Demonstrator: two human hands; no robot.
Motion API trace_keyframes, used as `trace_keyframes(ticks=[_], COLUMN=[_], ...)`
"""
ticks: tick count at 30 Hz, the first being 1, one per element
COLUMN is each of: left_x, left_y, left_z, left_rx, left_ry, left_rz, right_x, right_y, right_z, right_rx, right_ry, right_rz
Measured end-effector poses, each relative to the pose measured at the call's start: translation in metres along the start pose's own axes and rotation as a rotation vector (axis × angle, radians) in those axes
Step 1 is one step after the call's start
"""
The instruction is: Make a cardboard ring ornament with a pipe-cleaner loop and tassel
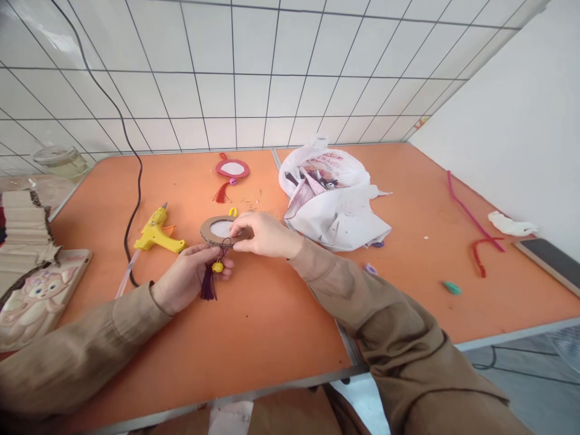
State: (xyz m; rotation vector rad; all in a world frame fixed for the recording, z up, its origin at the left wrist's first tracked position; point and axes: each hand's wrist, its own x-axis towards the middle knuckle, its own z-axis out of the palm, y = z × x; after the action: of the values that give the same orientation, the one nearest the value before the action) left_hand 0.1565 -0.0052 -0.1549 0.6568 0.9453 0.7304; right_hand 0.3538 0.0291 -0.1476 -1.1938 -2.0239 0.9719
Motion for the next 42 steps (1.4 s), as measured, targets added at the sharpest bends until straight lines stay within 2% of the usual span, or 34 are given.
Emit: trace_keyframes(ticks=[8,16,22,27,33,42], left_x=[0.002,0.002,0.001,0.001,-0.002,-0.005], left_y=[-0.002,-0.002,-0.002,-0.002,-0.001,-0.002], left_z=[-0.002,0.001,0.003,0.004,0.009,0.009], left_rx=[0.004,0.025,0.016,0.058,0.256,0.675], left_ry=[0.004,0.032,0.077,0.060,0.041,0.110], left_rz=[0.079,0.100,0.065,0.102,0.223,0.355], right_x=[0.001,0.000,-0.002,-0.009,-0.013,-0.016], right_y=[-0.003,-0.003,-0.008,-0.020,-0.036,-0.047], right_z=[0.000,-0.003,0.002,0.008,0.011,0.014], right_rx=[0.058,0.027,-0.142,-0.301,-0.387,-0.514], right_ry=[-0.007,-0.056,-0.056,-0.039,-0.039,0.013], right_rz=[0.052,0.077,-0.008,-0.035,0.011,0.029])
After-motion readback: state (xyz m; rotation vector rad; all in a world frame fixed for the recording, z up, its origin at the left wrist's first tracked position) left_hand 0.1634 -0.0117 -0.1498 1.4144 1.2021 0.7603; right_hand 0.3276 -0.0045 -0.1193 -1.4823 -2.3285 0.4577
